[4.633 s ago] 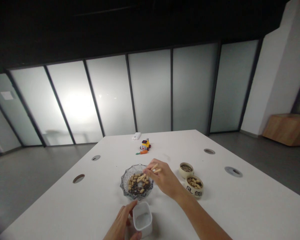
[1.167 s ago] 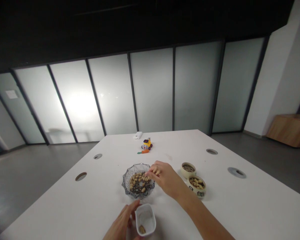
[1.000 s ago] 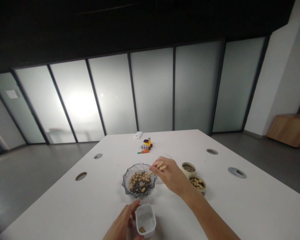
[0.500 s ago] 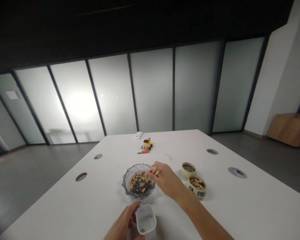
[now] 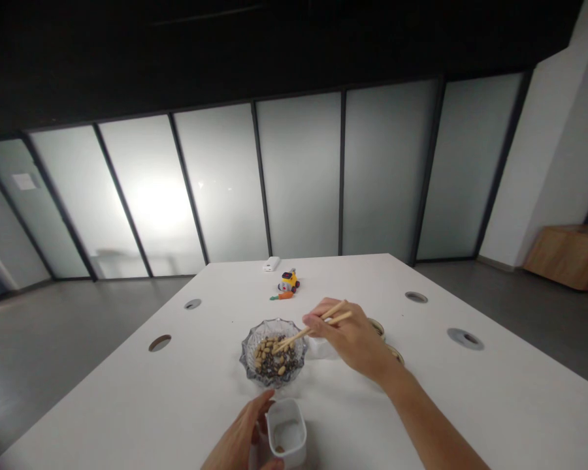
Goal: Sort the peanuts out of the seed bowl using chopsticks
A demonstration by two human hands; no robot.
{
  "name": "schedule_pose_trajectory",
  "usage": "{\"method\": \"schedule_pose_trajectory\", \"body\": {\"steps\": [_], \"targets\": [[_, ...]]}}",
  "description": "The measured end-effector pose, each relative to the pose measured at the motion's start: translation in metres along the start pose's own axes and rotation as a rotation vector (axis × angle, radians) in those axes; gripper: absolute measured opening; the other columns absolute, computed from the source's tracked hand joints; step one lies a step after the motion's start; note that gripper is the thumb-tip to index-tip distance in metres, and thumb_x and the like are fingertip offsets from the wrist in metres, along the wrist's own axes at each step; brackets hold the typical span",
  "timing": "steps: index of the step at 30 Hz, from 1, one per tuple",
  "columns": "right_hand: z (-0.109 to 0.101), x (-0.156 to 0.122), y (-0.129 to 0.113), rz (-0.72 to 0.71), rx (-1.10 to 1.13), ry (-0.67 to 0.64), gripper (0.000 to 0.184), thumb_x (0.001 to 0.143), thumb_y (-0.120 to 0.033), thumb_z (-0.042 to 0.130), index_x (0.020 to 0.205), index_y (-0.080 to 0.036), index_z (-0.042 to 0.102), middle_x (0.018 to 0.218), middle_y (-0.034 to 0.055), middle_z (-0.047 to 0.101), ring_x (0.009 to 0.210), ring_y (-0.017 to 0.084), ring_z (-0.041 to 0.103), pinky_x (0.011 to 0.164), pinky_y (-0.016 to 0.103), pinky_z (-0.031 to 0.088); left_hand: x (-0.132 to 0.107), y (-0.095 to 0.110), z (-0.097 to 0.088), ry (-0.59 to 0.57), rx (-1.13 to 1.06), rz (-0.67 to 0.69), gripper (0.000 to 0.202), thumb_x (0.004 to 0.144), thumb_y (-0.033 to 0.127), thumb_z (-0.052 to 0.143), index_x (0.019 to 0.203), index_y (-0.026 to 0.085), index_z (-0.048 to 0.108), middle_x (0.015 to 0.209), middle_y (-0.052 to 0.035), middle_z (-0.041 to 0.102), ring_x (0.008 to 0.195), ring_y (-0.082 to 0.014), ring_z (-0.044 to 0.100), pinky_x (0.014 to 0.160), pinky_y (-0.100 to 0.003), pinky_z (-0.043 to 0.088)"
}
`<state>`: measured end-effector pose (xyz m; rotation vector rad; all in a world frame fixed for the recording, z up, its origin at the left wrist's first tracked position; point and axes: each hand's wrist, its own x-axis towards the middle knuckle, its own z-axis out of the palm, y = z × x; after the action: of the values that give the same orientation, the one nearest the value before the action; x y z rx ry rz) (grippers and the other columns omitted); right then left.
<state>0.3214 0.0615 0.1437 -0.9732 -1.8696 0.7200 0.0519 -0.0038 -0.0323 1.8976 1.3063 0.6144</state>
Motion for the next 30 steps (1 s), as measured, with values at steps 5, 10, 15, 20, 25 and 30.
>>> {"method": "schedule_pose_trajectory", "body": {"steps": [5, 10, 15, 20, 25, 30], "targets": [[-0.022, -0.013, -0.022, 0.196, 0.176, -0.240, 0.049, 0.083, -0.070, 0.079, 0.076, -0.021, 0.079, 0.084, 0.0074, 0.075, 0.077, 0.026, 0.078, 0.069, 0.034, 0.067, -0.002, 0.004, -0.001, 0.008, 0.005, -0.016, 0.100, 0.068, 0.016, 0.078, 0.160, 0.019, 0.040, 0.153, -0.0179, 0.058, 0.118, -0.0313, 0.064, 0.106, -0.041, 0.051], [-0.011, -0.012, -0.027, 0.141, 0.125, -0.188, 0.045, 0.090, -0.065, 0.073, 0.080, -0.021, 0.076, 0.081, 0.0053, 0.074, 0.073, 0.023, 0.076, 0.067, 0.031, 0.065, -0.003, 0.004, -0.001, 0.012, 0.004, 0.005, 0.098, 0.068, 0.014, 0.076, 0.159, 0.018, 0.041, 0.149, -0.0168, 0.061, 0.116, -0.0298, 0.065, 0.103, -0.038, 0.053], [0.016, -0.003, -0.010, 0.002, -0.061, -0.041, 0.044, 0.103, -0.055, 0.059, 0.081, -0.021, 0.076, 0.084, 0.0055, 0.073, 0.075, 0.021, 0.072, 0.066, 0.029, 0.060, -0.001, 0.000, -0.001, 0.010, 0.002, 0.010, 0.099, 0.069, 0.016, 0.077, 0.160, 0.018, 0.041, 0.155, -0.0184, 0.057, 0.129, -0.0333, 0.061, 0.109, -0.040, 0.050], [0.043, 0.001, 0.007, -0.037, -0.195, -0.024, 0.036, 0.104, -0.044, 0.058, 0.082, -0.022, 0.076, 0.088, 0.0064, 0.076, 0.081, 0.022, 0.072, 0.075, 0.031, 0.056, 0.001, -0.006, 0.001, 0.010, -0.004, 0.037, 0.099, 0.071, 0.021, 0.079, 0.161, 0.017, 0.039, 0.153, -0.0208, 0.057, 0.120, -0.0323, 0.064, 0.105, -0.041, 0.051], [0.052, 0.001, 0.012, -0.007, -0.220, -0.030, 0.036, 0.103, -0.042, 0.057, 0.079, -0.022, 0.074, 0.085, 0.0057, 0.075, 0.079, 0.023, 0.071, 0.075, 0.032, 0.054, 0.002, -0.008, 0.002, -0.004, -0.013, 0.033, 0.099, 0.071, 0.020, 0.080, 0.161, 0.017, 0.040, 0.154, -0.0212, 0.057, 0.119, -0.0326, 0.065, 0.105, -0.042, 0.051], [0.055, 0.000, 0.012, 0.014, -0.226, -0.033, 0.030, 0.100, -0.038, 0.060, 0.080, -0.022, 0.076, 0.085, 0.0047, 0.076, 0.079, 0.022, 0.071, 0.076, 0.032, 0.052, 0.004, -0.013, 0.004, -0.001, -0.017, 0.049, 0.098, 0.074, 0.025, 0.083, 0.162, 0.020, 0.041, 0.153, -0.0192, 0.058, 0.119, -0.0318, 0.065, 0.104, -0.041, 0.052]]}}
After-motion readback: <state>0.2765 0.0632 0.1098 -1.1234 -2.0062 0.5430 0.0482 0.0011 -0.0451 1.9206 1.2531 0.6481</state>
